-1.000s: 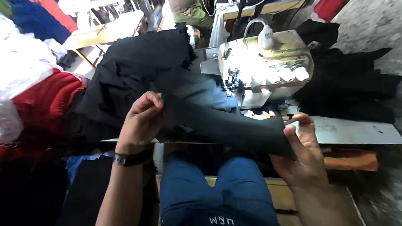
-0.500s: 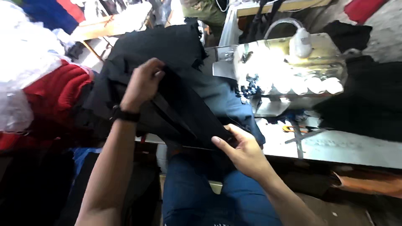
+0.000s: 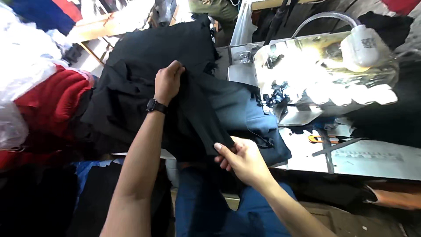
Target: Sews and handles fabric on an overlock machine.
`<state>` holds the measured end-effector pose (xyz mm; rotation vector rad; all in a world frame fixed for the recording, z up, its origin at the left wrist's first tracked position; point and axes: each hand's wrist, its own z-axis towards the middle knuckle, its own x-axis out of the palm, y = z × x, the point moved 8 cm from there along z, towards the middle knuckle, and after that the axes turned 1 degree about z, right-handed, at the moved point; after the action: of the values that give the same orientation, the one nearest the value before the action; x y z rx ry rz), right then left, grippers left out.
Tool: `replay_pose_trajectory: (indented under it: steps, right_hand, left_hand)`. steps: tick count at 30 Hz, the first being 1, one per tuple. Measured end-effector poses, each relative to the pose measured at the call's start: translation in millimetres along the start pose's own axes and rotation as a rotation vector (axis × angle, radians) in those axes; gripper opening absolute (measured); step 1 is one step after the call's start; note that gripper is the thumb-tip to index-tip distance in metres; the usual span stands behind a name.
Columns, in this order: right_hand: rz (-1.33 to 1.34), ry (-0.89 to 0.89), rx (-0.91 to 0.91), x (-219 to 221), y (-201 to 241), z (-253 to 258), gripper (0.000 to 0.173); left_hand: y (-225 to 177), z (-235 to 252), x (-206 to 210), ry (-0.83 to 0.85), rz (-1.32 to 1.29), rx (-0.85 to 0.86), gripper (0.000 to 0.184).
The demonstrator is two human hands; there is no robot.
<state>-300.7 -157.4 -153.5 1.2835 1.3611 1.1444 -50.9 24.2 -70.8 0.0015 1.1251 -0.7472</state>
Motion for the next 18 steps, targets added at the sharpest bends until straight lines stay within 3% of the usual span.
replay_pose_trajectory:
  steps: [4,9,10,12,14,16,18]
  right_hand:
    - [-0.112,-0.151,-0.189,-22.2,-1.7,-63.2,0.016]
    - [-0.079,-0.074,-0.086,-25.4,-12.0,-54.3,0.016]
    - [-0.099,-0.096,-0.064,-36.6,-18.2,-53.9,0.015]
    - [-0.308,-0.303,-0.197,-75.4,-16.5,-71.5,0.021]
    - [-0.454,-0.439,-0.382,-100.6,2.7,-100.5,0.052]
    - [-0.391,-0.374,-0.565,-88.8,31.7,-123.1,0.069]
    - [-0.281,-0.268,-0.665,-60.8,55.3,-131.5,0.068]
  left_hand:
    - [8.4,2.7,7.6,-0.028,0.091,-0.047,0.034]
    - [1.6,2.4,3.5,0.016,0.074,-0.061,0.039]
    - [-11.9,-8.1,-5.0,0.006,0.025,-0.063,0.039]
    - [-63.7,-56.2,-25.9,0.000,-0.109,-0.096,0.035]
    - [-126.2,-121.3,-41.0,0.004,-0.378,-0.167,0.023]
    - [-181.0,-168.0,-36.9,0.059,-0.787,-0.265,0.017]
    - [-231.2,-192.2,-31.3,0.096,-1.125,-0.240,0.013]
